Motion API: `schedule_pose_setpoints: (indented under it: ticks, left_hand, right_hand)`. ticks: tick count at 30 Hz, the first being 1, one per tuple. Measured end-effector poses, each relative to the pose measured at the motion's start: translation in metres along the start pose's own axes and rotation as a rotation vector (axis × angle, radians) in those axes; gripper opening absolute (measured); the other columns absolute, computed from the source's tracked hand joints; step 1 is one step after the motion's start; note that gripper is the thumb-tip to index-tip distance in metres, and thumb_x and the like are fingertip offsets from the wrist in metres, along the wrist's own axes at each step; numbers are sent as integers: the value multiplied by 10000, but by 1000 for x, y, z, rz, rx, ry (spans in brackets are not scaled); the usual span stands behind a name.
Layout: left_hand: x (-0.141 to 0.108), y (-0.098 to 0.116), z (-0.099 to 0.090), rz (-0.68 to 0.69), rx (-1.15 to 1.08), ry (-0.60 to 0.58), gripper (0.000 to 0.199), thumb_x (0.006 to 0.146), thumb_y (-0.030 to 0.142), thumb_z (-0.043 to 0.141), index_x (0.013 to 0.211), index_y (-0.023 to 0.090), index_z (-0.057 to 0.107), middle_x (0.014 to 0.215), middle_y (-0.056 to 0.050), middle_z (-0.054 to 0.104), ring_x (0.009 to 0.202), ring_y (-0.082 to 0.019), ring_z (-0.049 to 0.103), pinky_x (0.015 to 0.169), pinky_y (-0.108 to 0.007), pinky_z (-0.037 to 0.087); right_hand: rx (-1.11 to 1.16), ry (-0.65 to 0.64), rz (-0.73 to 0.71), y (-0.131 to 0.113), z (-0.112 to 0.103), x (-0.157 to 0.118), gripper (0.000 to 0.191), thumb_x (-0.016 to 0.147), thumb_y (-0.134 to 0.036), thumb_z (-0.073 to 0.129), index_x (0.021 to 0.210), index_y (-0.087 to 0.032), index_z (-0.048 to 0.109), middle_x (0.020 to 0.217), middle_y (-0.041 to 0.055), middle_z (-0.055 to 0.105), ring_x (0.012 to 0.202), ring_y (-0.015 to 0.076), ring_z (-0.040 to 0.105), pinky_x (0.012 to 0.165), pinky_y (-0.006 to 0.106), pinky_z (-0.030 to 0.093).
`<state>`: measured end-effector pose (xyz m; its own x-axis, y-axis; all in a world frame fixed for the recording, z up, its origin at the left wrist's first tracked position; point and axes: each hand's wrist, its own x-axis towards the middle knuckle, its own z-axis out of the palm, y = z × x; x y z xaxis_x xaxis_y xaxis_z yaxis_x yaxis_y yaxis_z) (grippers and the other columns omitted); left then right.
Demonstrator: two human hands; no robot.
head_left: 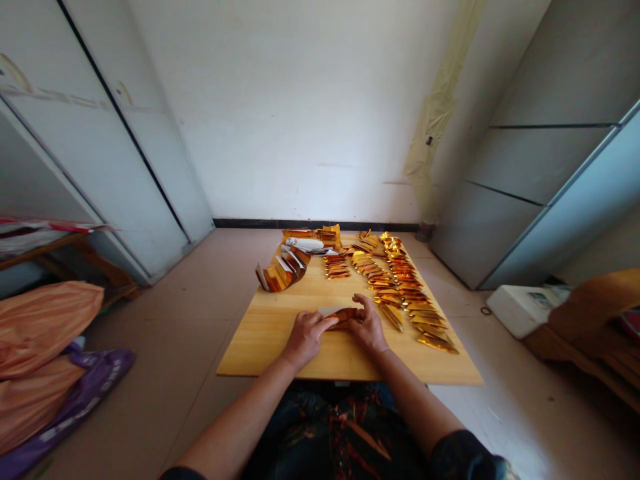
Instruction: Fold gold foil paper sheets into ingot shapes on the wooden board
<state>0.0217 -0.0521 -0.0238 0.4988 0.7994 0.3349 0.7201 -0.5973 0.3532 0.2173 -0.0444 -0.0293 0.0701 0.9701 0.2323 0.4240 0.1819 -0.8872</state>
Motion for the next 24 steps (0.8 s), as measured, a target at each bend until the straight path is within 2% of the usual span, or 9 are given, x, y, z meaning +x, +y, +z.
schedule_pose_setpoints:
  ticks: [3, 5, 7, 9, 11, 13, 16, 22, 24]
  left_hand:
    - [1, -2, 3, -41, -29, 12, 451, 799, 40, 422, 1123, 269, 637, 915, -46, 626, 895, -176, 557, 865, -317, 420]
    - [3, -2, 4, -85, -65, 19, 434, 771, 33, 448, 1092, 251, 642, 922, -45, 616, 917, -171, 556, 858, -287, 432]
    - [5, 0, 3, -115, -87, 21, 419, 753, 40, 477, 1091, 234, 631, 941, -46, 607, 933, -170, 553, 864, -275, 433]
    - [9, 4, 1, -133, -68, 15, 372, 752, 61, 499, 1062, 219, 632, 951, -51, 603, 938, -177, 548, 863, -280, 430]
    - [12, 9, -2, -150, -7, 6, 286, 772, 99, 511, 995, 218, 644, 946, -56, 604, 940, -190, 542, 853, -297, 424]
    - [14, 14, -4, -183, 65, 8, 216, 797, 133, 505, 929, 224, 649, 934, -55, 611, 941, -202, 536, 842, -317, 415]
    - [15, 15, -3, -240, 102, 17, 209, 815, 130, 480, 889, 229, 649, 902, -47, 631, 940, -205, 536, 840, -328, 410]
    - [10, 6, -2, -398, -165, 41, 375, 761, 52, 489, 1044, 262, 619, 1021, 5, 669, 948, -141, 590, 845, -242, 424]
    - [9, 2, -4, -492, -211, 33, 441, 750, 66, 515, 1131, 280, 572, 941, 19, 681, 859, -134, 616, 780, -230, 434]
  right_hand:
    - [-46, -60, -4, 0, 0, 3, 468, 685, -196, 501, 1152, -164, 511, 944, 39, 641, 640, 122, 563, 624, 241, 469]
    - [-114, -46, -2, -1, 1, 8, 352, 731, -251, 502, 1064, -159, 570, 869, 34, 650, 672, 141, 572, 654, 253, 470]
    - [-174, 4, 35, -2, 5, 12, 343, 765, -261, 481, 1074, -149, 577, 833, 36, 650, 690, 151, 583, 672, 260, 472]
    - [-239, 49, 66, -3, 10, 15, 383, 766, -217, 467, 1129, -133, 557, 858, 49, 649, 709, 154, 592, 692, 262, 476]
    - [-322, 73, 30, -4, 16, 17, 405, 750, -152, 454, 1143, -124, 548, 939, 72, 640, 786, 158, 599, 752, 263, 474]
    - [-411, 67, -39, -6, 21, 16, 401, 742, -99, 435, 1125, -122, 552, 1010, 89, 618, 860, 158, 594, 796, 255, 465]
    - [-530, 15, -95, -7, 27, 14, 383, 772, -69, 410, 1126, -131, 544, 1067, 98, 593, 844, 146, 599, 756, 229, 470]
    - [-699, -40, -167, -5, 31, 14, 344, 819, -44, 400, 1119, -154, 527, 1129, 101, 565, 825, 130, 604, 722, 203, 463]
    - [-765, -73, -197, -6, 31, 14, 289, 841, -56, 404, 1073, -165, 539, 1099, 96, 571, 815, 132, 599, 724, 212, 454]
